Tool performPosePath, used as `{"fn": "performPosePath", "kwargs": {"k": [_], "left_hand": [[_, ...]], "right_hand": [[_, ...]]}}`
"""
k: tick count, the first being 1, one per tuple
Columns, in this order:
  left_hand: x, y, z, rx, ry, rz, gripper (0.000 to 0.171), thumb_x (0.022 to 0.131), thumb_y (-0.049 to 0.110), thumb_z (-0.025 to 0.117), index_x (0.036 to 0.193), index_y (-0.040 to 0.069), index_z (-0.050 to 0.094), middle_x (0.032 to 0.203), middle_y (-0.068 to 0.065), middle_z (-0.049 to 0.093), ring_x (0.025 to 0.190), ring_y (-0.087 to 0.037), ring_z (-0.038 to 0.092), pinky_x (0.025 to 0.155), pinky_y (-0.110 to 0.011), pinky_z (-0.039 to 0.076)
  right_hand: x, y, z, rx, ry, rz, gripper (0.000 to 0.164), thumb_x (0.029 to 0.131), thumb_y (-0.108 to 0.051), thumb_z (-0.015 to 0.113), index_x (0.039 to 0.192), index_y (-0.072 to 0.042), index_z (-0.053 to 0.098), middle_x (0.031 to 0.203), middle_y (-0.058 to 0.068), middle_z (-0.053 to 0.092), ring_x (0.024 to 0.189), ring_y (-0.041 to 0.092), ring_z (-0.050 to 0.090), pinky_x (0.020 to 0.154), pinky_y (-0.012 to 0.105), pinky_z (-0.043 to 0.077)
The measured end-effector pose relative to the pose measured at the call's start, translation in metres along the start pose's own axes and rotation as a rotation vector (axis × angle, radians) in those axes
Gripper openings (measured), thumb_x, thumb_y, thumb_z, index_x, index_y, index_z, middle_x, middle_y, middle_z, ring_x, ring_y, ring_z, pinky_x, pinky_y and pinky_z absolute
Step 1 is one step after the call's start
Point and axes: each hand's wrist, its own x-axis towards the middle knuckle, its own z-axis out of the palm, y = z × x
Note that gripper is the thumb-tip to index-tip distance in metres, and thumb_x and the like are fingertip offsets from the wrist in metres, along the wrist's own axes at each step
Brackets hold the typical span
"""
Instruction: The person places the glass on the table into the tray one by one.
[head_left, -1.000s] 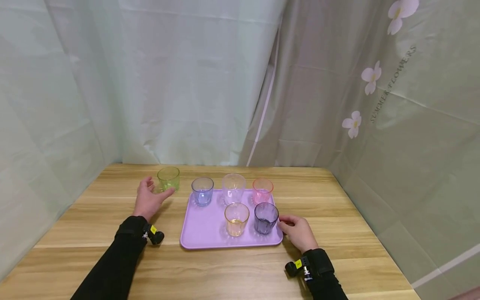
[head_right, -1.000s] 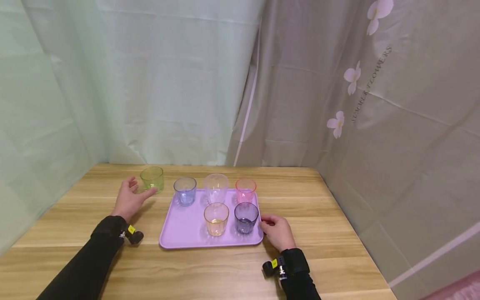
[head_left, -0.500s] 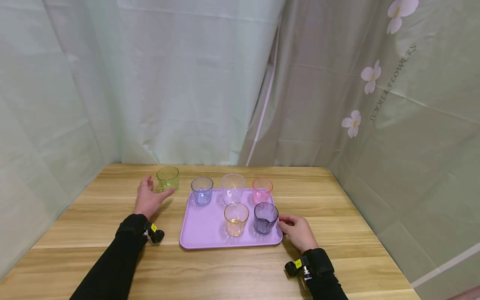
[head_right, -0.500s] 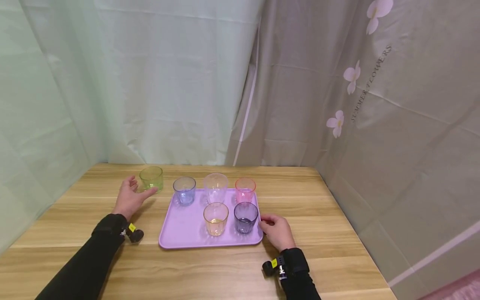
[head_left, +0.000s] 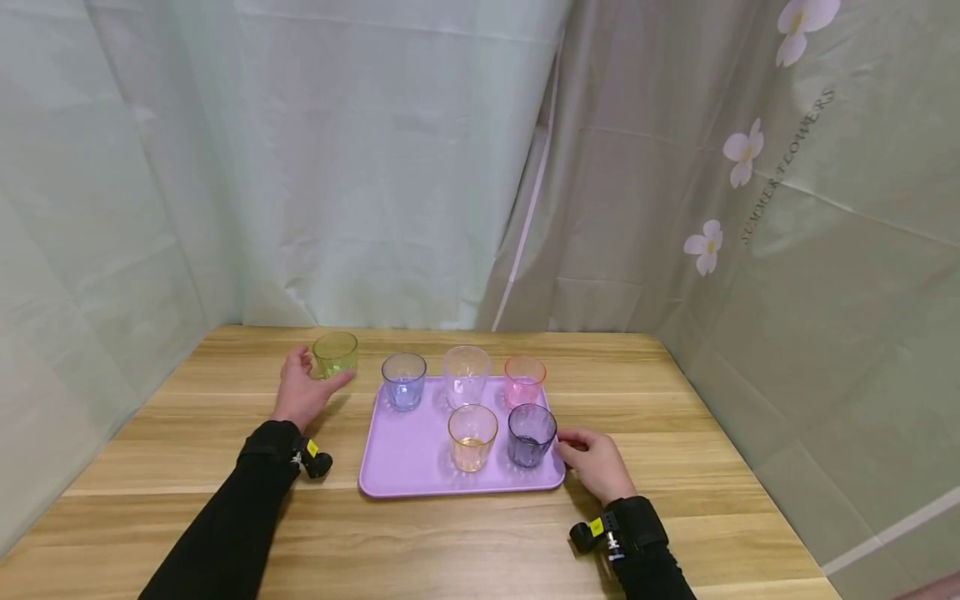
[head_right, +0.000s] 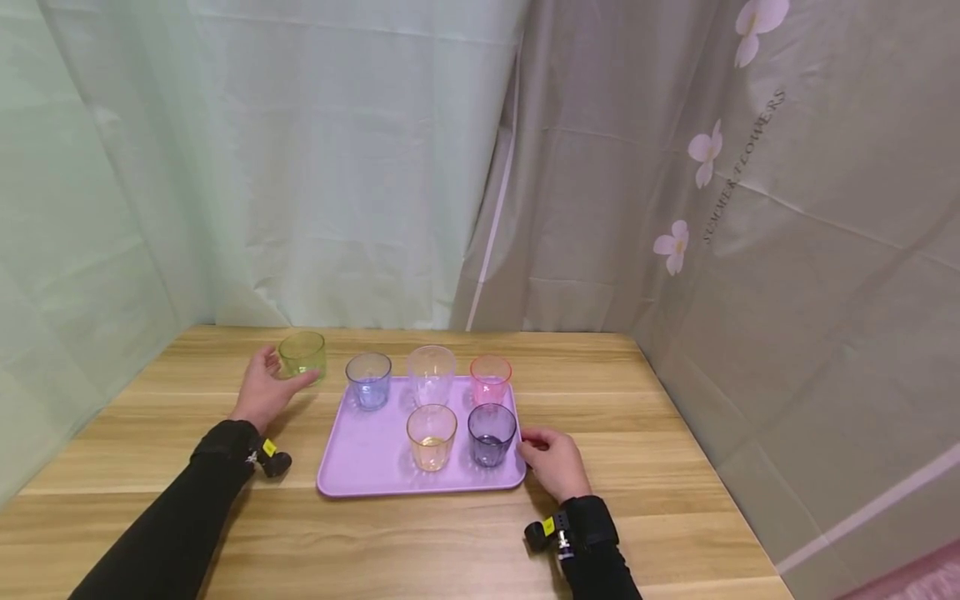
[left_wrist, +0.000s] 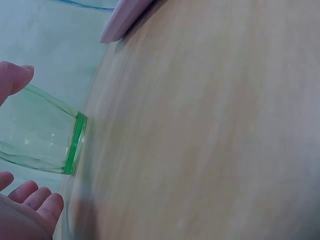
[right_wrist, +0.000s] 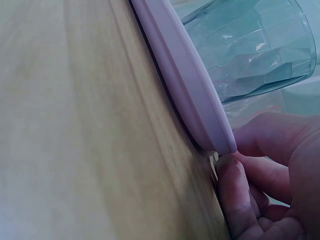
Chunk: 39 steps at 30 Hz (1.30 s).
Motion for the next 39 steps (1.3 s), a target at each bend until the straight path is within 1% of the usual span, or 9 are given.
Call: {"fn": "performPosePath", "kwargs": {"k": [6,11,19,27,33,39], "left_hand": [[0.0017,-0.0015,0.0021,0.015,0.005,0.0,0.119,0.096,0.036,0.086,0.174,0.001,0.003,0.175,-0.034,0.018,0.163,-0.053,0.024,0.135,-0.064,0.027],[0.003,-0.0008,0.003,0.019,0.0,0.009,0.119,0.096,0.038,0.085,0.174,0.001,0.003,0.175,-0.035,0.017,0.162,-0.053,0.024,0.134,-0.066,0.028],[0.0062,-0.0017,0.0059,0.02,-0.01,0.019,0.119,0.096,0.04,0.085,0.174,0.001,0.004,0.174,-0.036,0.017,0.16,-0.055,0.027,0.133,-0.067,0.03],[0.0079,-0.0033,0.0031,0.024,-0.027,0.022,0.119,0.097,0.04,0.084,0.174,-0.001,0.002,0.175,-0.037,0.014,0.161,-0.057,0.024,0.133,-0.068,0.028],[0.0082,-0.0021,0.0046,0.009,-0.033,0.041,0.118,0.097,0.039,0.084,0.173,-0.001,0.003,0.176,-0.037,0.016,0.161,-0.057,0.025,0.133,-0.068,0.028],[0.01,-0.0027,0.0053,0.007,-0.026,0.034,0.119,0.097,0.039,0.086,0.174,0.0,0.004,0.176,-0.036,0.017,0.161,-0.056,0.027,0.132,-0.068,0.03]], "right_hand": [[0.0,0.0016,0.002,0.018,-0.004,0.0,0.029,0.102,-0.009,0.073,0.127,0.004,0.077,0.11,0.014,0.08,0.094,0.018,0.072,0.076,0.024,0.057],[0.0001,0.0009,0.0019,0.004,-0.005,0.012,0.029,0.103,-0.011,0.072,0.128,0.003,0.078,0.111,0.013,0.079,0.092,0.016,0.071,0.076,0.025,0.057],[-0.0009,0.0006,0.0004,-0.001,0.001,0.01,0.029,0.103,-0.01,0.073,0.128,0.004,0.077,0.112,0.014,0.079,0.096,0.019,0.071,0.079,0.028,0.058],[0.0003,-0.0007,0.0006,0.01,-0.013,0.015,0.029,0.104,-0.01,0.072,0.129,0.004,0.077,0.113,0.014,0.079,0.095,0.018,0.072,0.079,0.026,0.058],[-0.0006,-0.0019,-0.0008,0.01,-0.007,0.018,0.028,0.104,-0.009,0.072,0.129,0.004,0.077,0.113,0.013,0.079,0.095,0.018,0.072,0.079,0.027,0.059],[-0.0001,-0.0026,-0.0023,0.011,-0.01,0.001,0.029,0.103,-0.009,0.073,0.128,0.005,0.077,0.112,0.014,0.079,0.095,0.018,0.072,0.079,0.026,0.06]]}}
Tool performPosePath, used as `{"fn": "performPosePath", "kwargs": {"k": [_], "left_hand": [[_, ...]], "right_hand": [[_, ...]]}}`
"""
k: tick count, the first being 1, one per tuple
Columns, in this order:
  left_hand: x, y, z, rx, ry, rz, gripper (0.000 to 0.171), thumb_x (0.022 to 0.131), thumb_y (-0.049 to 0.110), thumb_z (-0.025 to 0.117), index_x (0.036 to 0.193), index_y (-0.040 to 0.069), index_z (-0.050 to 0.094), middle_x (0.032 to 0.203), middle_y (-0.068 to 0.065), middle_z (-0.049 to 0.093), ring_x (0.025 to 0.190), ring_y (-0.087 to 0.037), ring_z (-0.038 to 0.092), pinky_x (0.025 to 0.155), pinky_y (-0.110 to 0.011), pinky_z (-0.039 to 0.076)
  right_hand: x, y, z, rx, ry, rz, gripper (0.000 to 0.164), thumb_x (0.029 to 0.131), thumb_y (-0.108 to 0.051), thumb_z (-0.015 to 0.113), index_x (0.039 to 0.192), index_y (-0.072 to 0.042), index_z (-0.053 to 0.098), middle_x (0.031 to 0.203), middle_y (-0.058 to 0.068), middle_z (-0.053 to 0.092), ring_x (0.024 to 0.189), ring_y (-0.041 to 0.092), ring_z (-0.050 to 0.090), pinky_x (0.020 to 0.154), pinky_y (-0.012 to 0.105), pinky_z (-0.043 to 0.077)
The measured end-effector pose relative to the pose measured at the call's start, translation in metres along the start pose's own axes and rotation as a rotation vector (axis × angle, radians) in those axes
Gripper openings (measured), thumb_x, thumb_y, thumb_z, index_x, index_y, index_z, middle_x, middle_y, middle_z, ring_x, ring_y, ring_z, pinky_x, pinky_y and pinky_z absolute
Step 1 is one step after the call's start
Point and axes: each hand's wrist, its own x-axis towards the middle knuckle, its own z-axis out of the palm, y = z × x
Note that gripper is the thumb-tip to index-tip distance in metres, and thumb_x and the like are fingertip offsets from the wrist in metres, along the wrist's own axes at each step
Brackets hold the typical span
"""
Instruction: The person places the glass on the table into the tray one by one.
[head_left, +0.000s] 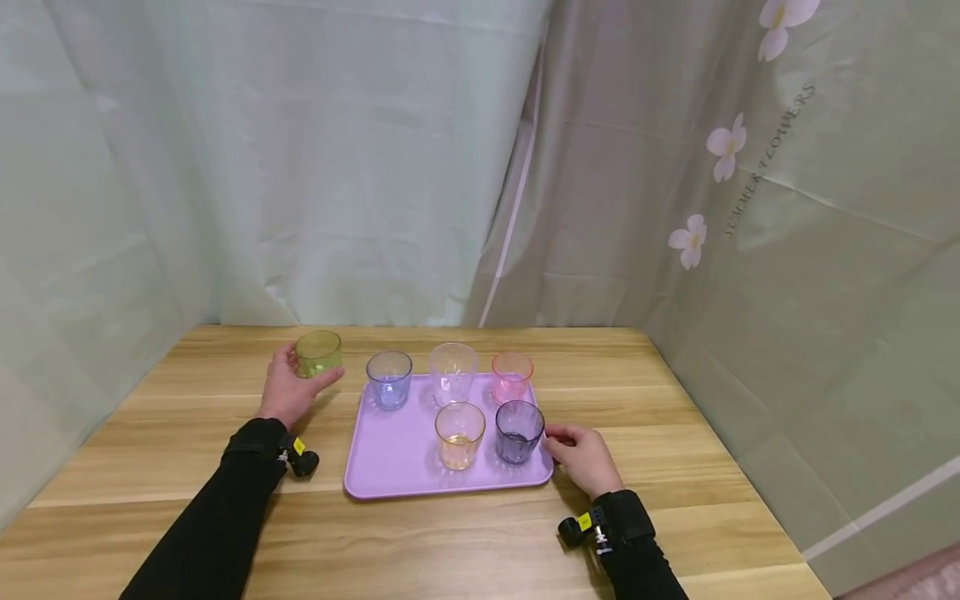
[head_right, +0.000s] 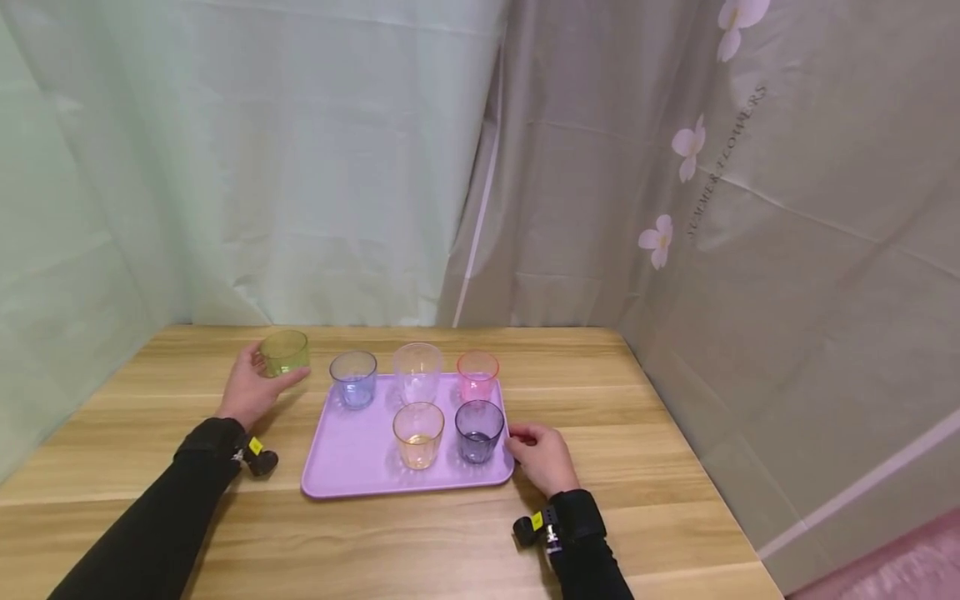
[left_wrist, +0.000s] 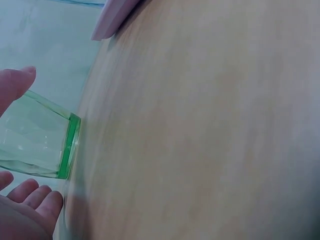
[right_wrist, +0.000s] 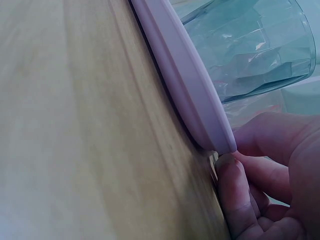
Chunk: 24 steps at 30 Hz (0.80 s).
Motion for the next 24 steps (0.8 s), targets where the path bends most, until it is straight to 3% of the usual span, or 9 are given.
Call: {"fn": "performPosePath", "kwargs": {"k": [9,24], "left_hand": [[0.0048,0.0026,0.0033,0.01,-0.011,0.012,0.119,0.096,0.041,0.086,0.173,-0.001,0.005,0.173,-0.035,0.024,0.157,-0.055,0.033,0.131,-0.07,0.032],[0.0073,0.0013,0.0032,0.027,-0.03,-0.006,0.12,0.099,0.045,0.082,0.174,-0.001,0.0,0.176,-0.037,0.018,0.158,-0.058,0.029,0.13,-0.072,0.029]], "right_hand": [[0.0005,0.0013,0.0001,0.002,0.014,-0.011,0.028,0.103,-0.01,0.074,0.126,0.004,0.078,0.111,0.013,0.08,0.094,0.018,0.073,0.079,0.026,0.061],[0.0037,0.0053,0.0014,-0.008,0.014,-0.046,0.026,0.101,-0.01,0.075,0.124,0.003,0.079,0.108,0.013,0.08,0.094,0.016,0.072,0.077,0.023,0.059]]}}
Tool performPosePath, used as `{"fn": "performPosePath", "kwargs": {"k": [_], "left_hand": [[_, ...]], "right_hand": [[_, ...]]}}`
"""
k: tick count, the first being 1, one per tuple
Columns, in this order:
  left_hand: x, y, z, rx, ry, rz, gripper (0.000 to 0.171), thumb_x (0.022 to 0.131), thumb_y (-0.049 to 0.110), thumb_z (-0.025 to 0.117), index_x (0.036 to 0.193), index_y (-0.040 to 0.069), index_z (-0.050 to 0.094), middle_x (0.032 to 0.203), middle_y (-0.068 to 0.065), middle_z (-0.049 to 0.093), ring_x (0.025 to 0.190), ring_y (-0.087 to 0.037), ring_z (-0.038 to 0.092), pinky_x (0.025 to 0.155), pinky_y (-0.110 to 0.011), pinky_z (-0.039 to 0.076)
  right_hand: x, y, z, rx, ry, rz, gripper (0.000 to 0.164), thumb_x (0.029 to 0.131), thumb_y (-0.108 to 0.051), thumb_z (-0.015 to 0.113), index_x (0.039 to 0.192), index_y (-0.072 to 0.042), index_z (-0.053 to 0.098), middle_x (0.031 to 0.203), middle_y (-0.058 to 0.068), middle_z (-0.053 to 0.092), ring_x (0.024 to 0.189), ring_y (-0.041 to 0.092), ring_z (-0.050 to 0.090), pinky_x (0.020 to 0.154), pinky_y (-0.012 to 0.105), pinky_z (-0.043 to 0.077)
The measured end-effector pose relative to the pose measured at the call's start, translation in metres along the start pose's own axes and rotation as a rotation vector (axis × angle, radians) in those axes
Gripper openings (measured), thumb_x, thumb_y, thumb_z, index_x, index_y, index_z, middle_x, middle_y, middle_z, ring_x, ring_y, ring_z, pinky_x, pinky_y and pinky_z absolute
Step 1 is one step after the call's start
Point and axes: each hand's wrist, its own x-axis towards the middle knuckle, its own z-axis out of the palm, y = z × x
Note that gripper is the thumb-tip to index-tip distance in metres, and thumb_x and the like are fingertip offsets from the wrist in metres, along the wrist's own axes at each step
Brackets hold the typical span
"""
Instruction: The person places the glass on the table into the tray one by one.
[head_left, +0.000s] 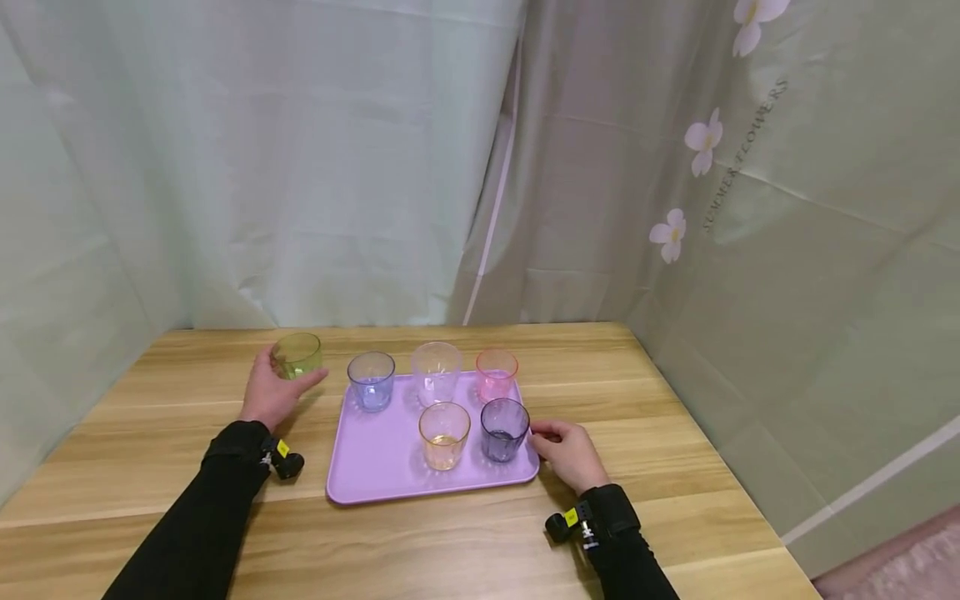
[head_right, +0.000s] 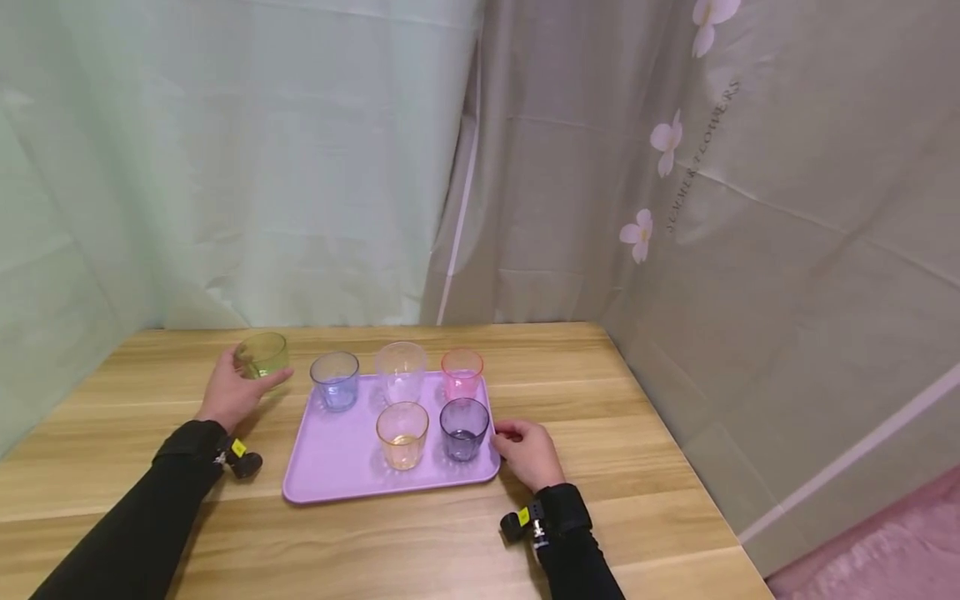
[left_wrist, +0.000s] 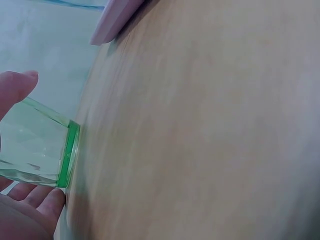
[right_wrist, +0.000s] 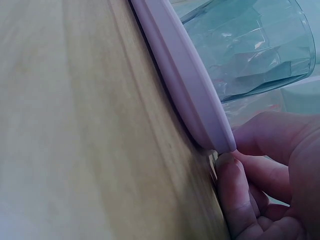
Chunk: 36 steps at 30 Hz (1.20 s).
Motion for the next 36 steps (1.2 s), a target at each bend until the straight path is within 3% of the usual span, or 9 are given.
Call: {"fn": "performPosePath", "kwargs": {"k": [6,14,36], "left_hand": [[-0.0017,0.0007,0.0,-0.01,-0.001,-0.004,0.116,0.1,0.041,0.081,0.174,0.001,0.002,0.175,-0.037,0.021,0.159,-0.058,0.029,0.131,-0.071,0.03],[-0.0024,0.0003,-0.0018,0.052,0.025,-0.017,0.098,0.105,0.036,0.075,0.173,-0.001,0.013,0.172,-0.039,0.028,0.157,-0.059,0.033,0.128,-0.071,0.033],[-0.004,0.0074,-0.0083,0.025,0.029,-0.037,0.1,0.105,0.04,0.074,0.174,0.002,0.013,0.174,-0.038,0.026,0.157,-0.058,0.033,0.128,-0.071,0.035]], "right_hand": [[-0.0016,-0.0017,0.0004,-0.004,-0.002,0.004,0.026,0.101,-0.009,0.075,0.123,0.003,0.079,0.108,0.013,0.08,0.095,0.018,0.073,0.079,0.026,0.059],[0.0004,0.0004,0.0013,-0.018,0.009,0.003,0.028,0.099,-0.008,0.076,0.123,0.006,0.078,0.106,0.013,0.08,0.096,0.018,0.073,0.078,0.024,0.059],[0.0006,0.0007,0.0009,-0.031,0.007,0.013,0.028,0.1,-0.011,0.076,0.124,0.004,0.078,0.107,0.012,0.079,0.097,0.018,0.072,0.079,0.025,0.058]]}}
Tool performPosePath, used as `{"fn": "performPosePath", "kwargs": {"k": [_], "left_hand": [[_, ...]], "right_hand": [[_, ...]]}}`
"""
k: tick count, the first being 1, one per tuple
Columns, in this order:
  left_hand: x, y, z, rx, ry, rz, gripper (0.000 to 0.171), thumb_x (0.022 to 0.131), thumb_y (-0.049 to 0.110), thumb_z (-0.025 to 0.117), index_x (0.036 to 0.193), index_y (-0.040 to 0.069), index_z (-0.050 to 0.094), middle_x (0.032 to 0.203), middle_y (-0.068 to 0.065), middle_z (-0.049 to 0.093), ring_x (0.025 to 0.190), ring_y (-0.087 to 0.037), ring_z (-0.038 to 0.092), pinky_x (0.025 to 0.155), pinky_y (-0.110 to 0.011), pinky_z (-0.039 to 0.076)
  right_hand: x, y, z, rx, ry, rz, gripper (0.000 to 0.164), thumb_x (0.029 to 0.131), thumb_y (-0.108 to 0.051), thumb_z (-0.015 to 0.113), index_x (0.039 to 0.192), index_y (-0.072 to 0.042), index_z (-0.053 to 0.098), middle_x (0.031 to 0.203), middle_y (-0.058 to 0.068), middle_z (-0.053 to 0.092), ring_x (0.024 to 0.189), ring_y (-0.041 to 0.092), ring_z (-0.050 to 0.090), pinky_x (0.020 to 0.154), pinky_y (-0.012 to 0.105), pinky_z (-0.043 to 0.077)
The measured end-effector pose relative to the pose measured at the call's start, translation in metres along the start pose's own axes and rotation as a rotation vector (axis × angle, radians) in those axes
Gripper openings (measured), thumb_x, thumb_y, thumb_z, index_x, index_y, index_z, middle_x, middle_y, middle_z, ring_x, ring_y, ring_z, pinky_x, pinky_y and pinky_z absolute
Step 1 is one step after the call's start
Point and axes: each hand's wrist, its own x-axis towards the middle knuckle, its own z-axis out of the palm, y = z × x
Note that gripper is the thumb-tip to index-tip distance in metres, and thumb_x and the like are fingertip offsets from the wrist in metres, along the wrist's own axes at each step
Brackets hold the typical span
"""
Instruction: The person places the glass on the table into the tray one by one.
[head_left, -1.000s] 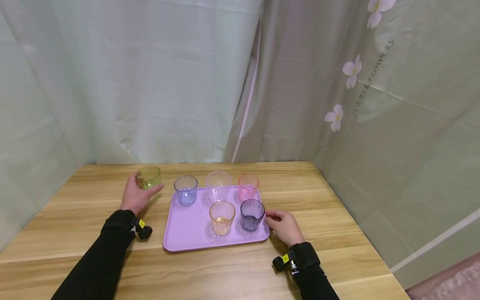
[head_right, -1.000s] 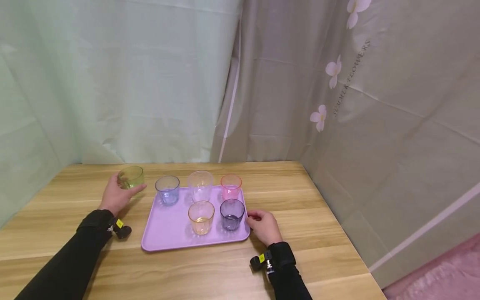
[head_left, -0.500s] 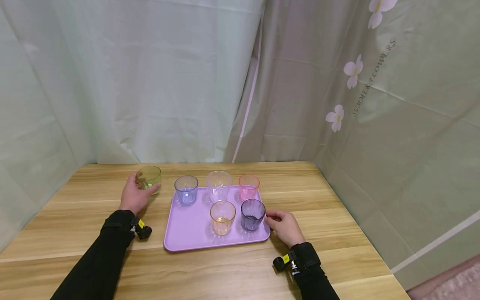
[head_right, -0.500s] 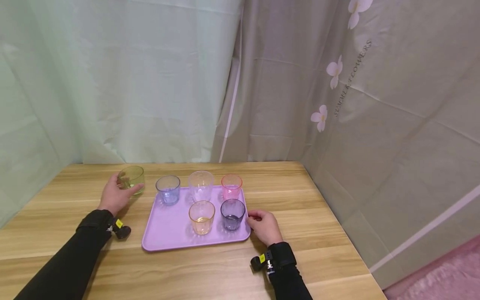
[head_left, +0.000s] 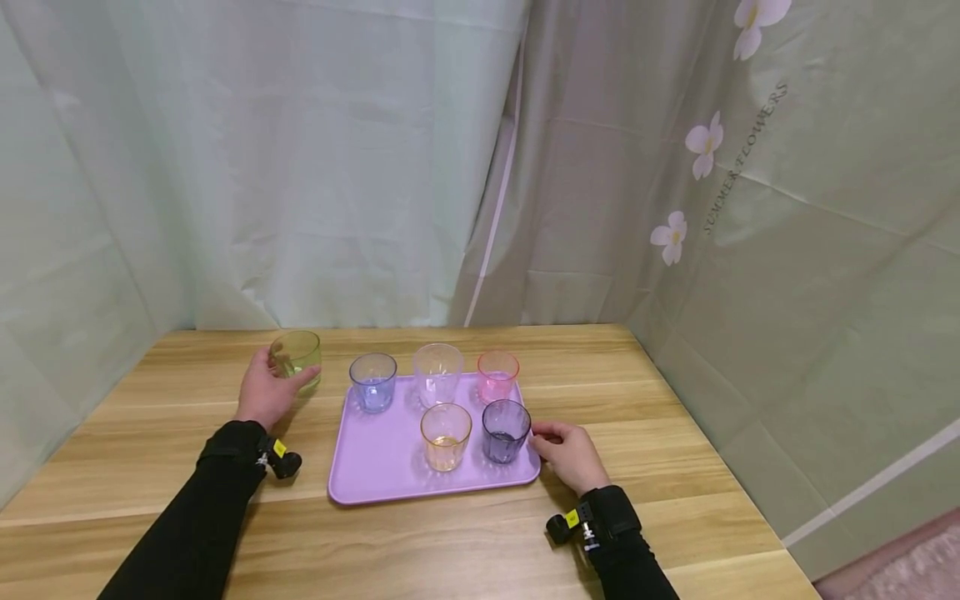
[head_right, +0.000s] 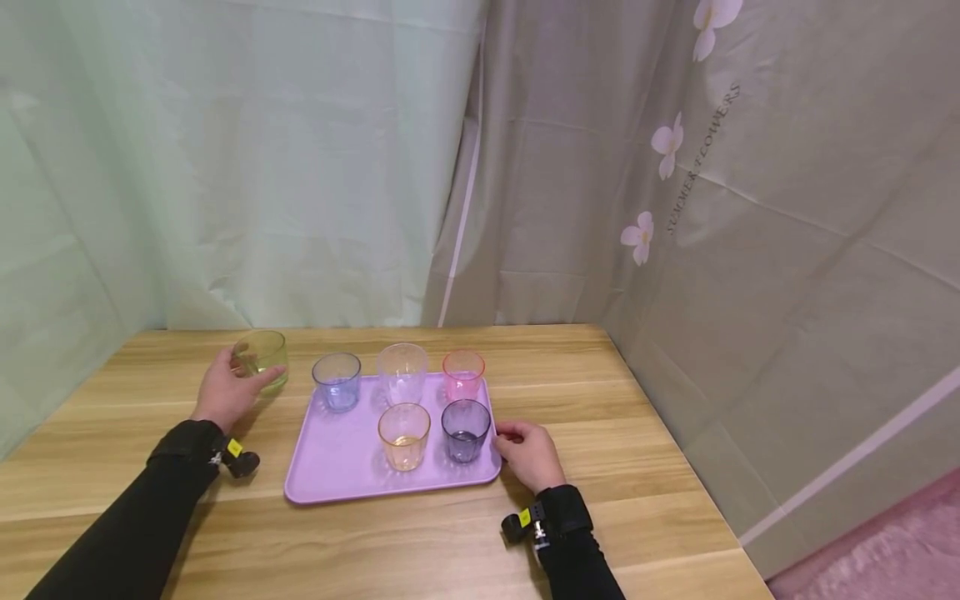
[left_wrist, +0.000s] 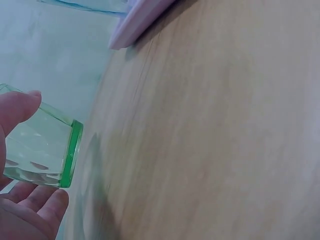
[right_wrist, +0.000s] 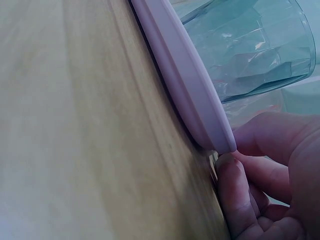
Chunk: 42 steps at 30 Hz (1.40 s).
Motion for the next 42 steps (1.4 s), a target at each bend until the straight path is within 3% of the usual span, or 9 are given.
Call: {"fn": "performPosePath", "kwargs": {"k": [15,28,37,42], "left_hand": [[-0.008,0.004,-0.004,0.001,-0.013,0.003,0.101,0.105,0.043,0.074,0.175,0.004,0.012,0.174,-0.037,0.023,0.156,-0.059,0.032,0.125,-0.071,0.04],[-0.019,0.011,-0.007,0.011,-0.019,0.065,0.103,0.103,0.05,0.075,0.173,0.002,0.016,0.169,-0.036,0.033,0.151,-0.056,0.038,0.121,-0.069,0.044],[-0.027,0.012,-0.012,0.026,-0.03,0.048,0.105,0.102,0.053,0.075,0.174,0.004,0.016,0.17,-0.036,0.031,0.153,-0.058,0.037,0.121,-0.072,0.042],[-0.029,0.013,-0.014,0.045,-0.035,0.076,0.103,0.102,0.052,0.076,0.173,0.003,0.02,0.168,-0.037,0.035,0.15,-0.058,0.04,0.118,-0.071,0.045]], "right_hand": [[0.003,0.003,0.001,0.014,-0.007,-0.004,0.028,0.1,-0.01,0.076,0.124,0.004,0.078,0.107,0.012,0.079,0.096,0.018,0.072,0.077,0.024,0.059],[0.0,0.001,0.001,0.002,0.009,-0.006,0.026,0.099,-0.009,0.076,0.122,0.004,0.079,0.105,0.012,0.079,0.095,0.017,0.071,0.077,0.023,0.057],[-0.002,-0.002,0.001,0.003,0.006,-0.001,0.027,0.1,-0.009,0.076,0.122,0.004,0.079,0.106,0.012,0.079,0.096,0.019,0.071,0.078,0.024,0.058],[-0.003,-0.003,0.001,0.002,0.008,0.001,0.027,0.1,-0.009,0.076,0.123,0.004,0.079,0.107,0.012,0.079,0.097,0.019,0.072,0.078,0.025,0.058]]}}
